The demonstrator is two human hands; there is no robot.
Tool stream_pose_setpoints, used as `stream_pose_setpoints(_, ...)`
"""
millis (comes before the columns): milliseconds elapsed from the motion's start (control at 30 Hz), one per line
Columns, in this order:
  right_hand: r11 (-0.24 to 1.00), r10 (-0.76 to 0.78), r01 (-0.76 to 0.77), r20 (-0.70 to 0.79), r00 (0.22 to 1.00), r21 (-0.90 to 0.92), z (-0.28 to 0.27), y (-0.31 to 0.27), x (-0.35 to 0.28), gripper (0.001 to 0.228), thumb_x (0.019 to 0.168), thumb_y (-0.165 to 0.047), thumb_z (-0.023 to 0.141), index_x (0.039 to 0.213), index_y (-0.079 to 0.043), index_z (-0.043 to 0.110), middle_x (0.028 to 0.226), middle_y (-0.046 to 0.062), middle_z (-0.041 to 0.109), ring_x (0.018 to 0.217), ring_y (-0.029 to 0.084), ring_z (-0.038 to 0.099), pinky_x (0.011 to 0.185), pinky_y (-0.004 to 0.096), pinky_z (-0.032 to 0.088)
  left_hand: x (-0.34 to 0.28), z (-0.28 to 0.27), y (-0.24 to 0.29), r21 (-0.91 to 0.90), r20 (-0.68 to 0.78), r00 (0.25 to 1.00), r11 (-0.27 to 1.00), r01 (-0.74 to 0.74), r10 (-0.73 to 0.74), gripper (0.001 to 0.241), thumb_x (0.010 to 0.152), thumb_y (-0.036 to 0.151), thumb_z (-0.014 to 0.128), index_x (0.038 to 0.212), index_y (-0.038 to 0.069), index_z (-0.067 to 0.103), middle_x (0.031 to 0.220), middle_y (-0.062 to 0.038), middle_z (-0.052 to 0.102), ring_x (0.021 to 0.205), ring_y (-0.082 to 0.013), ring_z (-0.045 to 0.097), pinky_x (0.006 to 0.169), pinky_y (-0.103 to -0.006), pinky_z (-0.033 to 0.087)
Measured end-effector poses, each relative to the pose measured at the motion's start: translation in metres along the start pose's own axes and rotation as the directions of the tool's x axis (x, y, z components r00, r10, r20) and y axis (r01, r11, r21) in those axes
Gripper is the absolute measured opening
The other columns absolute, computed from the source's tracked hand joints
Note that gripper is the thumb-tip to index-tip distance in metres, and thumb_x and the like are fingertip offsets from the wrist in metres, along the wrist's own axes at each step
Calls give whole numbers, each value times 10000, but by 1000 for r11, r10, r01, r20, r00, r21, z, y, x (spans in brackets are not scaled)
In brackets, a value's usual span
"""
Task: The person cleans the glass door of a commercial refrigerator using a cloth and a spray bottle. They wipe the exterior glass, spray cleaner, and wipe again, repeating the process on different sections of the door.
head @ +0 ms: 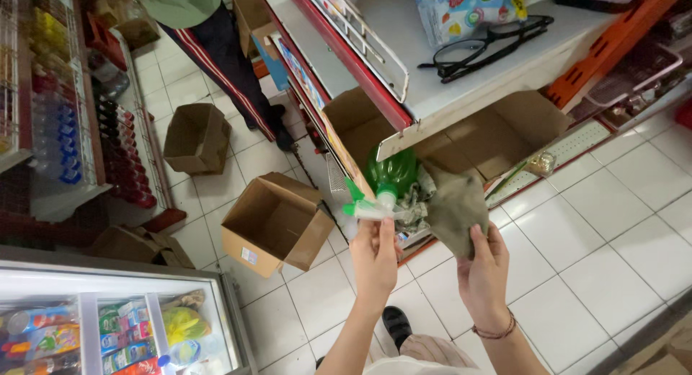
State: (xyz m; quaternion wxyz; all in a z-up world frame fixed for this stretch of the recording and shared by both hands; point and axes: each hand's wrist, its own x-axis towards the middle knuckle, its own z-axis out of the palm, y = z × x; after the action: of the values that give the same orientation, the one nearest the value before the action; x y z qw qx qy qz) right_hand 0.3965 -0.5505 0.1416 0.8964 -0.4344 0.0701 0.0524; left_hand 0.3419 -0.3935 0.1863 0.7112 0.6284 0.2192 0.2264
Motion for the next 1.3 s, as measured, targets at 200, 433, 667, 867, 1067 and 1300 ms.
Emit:
stream_pose_setpoints(200,971,-218,206,97,971,120,-5,-9,-6,140,1068,-15,525,1206,0,542,1182,92,648,1088,149,638,997,315,543,-2,-3,-5,27,10,1000,1000,11,-11,215,1027,221,589,1053,12,634,629,4,590,495,-46,535,444,-236,429)
stream_pose_setpoints(433,949,-287,267,116,951,168,-11,-18,-13,115,1026,1,549,1134,-26,518,1057,68,623,955,134,604,867,281,521,-9,-1,-12,-69,-6,999,997,42,-43,206,1017,208,599,1059,9,633,723,16,611,534,-41,526,453,-223,430)
stream_pose_setpoints(667,920,-347,311,129,929,237,-9,-37,-23,179,979,-35,550,1145,-60,486,1045,84,587,993,174,584,873,311,516,-11,-4,-23,10,-22,997,997,75,-75,211,1004,210,612,1042,5,648,719,-22,635,529,-54,557,466,-234,461)
stream_pose_setpoints(867,877,-428,370,151,891,307,10,-59,-35,201,909,-96,541,1085,-37,465,1066,93,537,1029,218,556,981,360,478,-17,-2,-18,91,26,996,992,-83,81,280,911,217,756,1028,-10,641,782,-19,639,640,-75,586,556,-248,490)
stream_pose_setpoints(1067,920,-344,246,328,880,306,26,-64,-42,202,884,-72,560,1056,-35,461,1095,136,554,1046,245,560,1017,403,476,-19,-40,17,471,395,918,863,-185,-18,367,850,309,798,1030,-2,721,806,-72,689,706,-125,655,655,-296,543)
stream_pose_setpoints(1300,955,-218,41,603,767,293,47,-42,-41,230,883,-119,616,1043,-11,490,1086,160,573,1006,240,564,978,379,475,-37,-118,36,36,737,661,984,172,-142,654,1077,516,410,1164,-50,724,1133,-147,743,1006,-214,659,866,-352,506)
